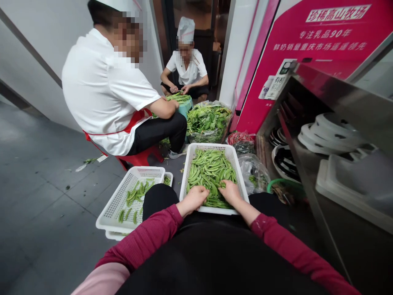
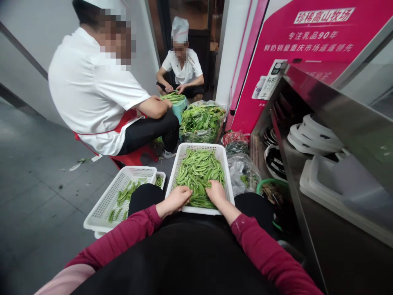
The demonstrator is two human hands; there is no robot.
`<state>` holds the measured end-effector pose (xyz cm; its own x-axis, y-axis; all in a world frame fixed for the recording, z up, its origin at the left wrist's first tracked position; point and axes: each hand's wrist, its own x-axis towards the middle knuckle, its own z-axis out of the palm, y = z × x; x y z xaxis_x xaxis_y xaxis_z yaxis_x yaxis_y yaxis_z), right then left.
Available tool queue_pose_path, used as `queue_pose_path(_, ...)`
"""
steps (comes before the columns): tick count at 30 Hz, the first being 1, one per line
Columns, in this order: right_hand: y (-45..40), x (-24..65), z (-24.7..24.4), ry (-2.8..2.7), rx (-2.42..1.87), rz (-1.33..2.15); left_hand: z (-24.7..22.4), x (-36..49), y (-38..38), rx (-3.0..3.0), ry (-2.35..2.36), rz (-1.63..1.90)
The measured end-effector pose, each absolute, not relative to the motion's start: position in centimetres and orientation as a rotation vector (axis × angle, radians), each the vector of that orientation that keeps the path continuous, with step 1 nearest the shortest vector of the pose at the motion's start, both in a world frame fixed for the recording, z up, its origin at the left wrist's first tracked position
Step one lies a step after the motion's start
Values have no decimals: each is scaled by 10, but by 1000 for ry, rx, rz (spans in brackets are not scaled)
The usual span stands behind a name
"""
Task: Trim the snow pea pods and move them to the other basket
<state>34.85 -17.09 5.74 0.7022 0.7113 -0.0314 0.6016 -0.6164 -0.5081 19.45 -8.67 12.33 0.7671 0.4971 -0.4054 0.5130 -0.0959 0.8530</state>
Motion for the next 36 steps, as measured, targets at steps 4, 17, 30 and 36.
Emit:
queue_pose_path(4,-199,349,83,-1202,-2192,264,128,205,-86,1726,638,-98)
queue_pose_path(17,-221,343,136,-1414,-1869,271,156,210,-84,1714,275,-189)
queue_pose_path(30,-225,323,145,-937,-1613,639,135,205,-94,1481,488,-177)
queue_pose_path(36,-230,332,139,-516,-1348,707,122,201,-78,1682,666,-171)
